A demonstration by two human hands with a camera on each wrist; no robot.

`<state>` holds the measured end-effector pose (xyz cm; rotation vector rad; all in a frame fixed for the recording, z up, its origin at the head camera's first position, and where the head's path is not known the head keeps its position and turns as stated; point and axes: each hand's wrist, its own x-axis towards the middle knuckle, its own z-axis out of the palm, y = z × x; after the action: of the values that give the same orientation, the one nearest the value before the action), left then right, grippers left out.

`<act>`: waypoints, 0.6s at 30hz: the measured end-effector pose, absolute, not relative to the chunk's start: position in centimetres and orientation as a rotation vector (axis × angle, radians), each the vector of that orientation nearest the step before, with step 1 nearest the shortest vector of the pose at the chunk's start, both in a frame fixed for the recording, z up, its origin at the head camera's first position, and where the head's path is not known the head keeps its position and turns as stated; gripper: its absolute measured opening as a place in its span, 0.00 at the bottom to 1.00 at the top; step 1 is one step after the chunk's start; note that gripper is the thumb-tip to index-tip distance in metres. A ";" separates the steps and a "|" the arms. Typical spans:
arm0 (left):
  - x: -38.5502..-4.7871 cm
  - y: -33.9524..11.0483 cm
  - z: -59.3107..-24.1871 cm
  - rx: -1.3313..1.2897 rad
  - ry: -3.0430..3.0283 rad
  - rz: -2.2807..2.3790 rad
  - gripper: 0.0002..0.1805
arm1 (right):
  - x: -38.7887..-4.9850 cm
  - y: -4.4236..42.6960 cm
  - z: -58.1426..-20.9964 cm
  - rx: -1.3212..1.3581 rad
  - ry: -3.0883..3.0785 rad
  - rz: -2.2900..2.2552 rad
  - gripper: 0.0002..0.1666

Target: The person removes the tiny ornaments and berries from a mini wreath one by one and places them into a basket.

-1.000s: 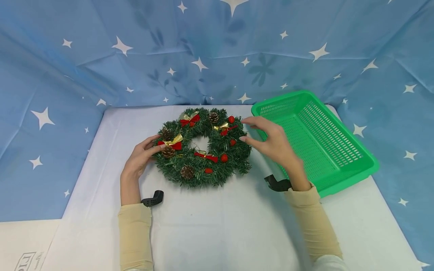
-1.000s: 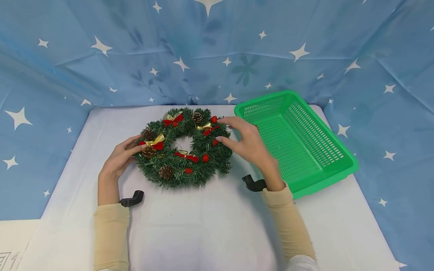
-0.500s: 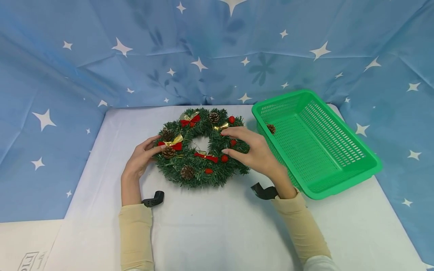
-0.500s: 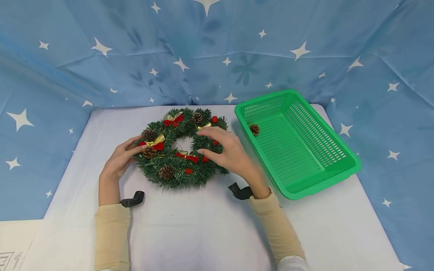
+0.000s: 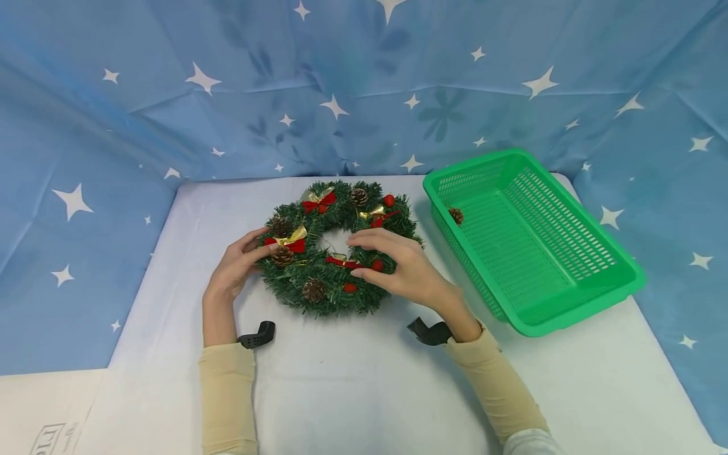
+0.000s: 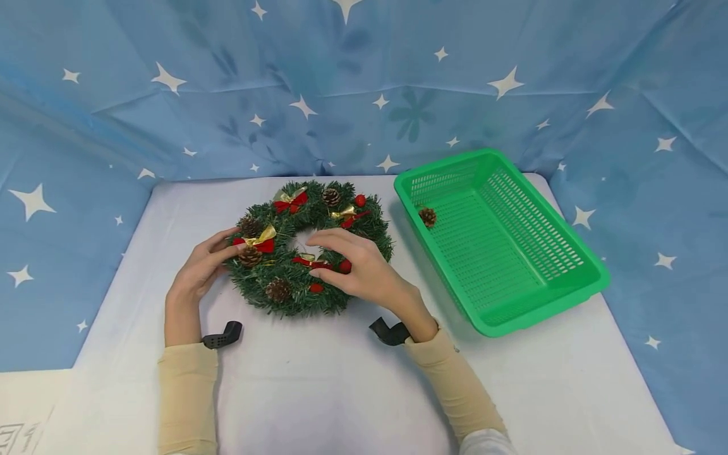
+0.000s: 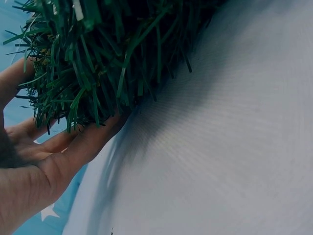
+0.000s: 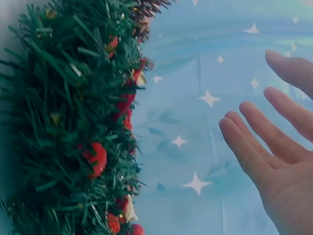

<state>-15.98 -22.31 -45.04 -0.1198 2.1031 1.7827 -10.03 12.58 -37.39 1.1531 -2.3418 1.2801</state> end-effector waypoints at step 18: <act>-16.1 -22.2 -45.2 -0.115 2.117 1.778 0.41 | -9.7 10.8 -38.9 1.236 -2.383 1.271 0.28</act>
<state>-16.11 -22.21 -45.18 -0.1153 2.1169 1.7783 -9.68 10.78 -38.93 1.2355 -2.3825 1.2706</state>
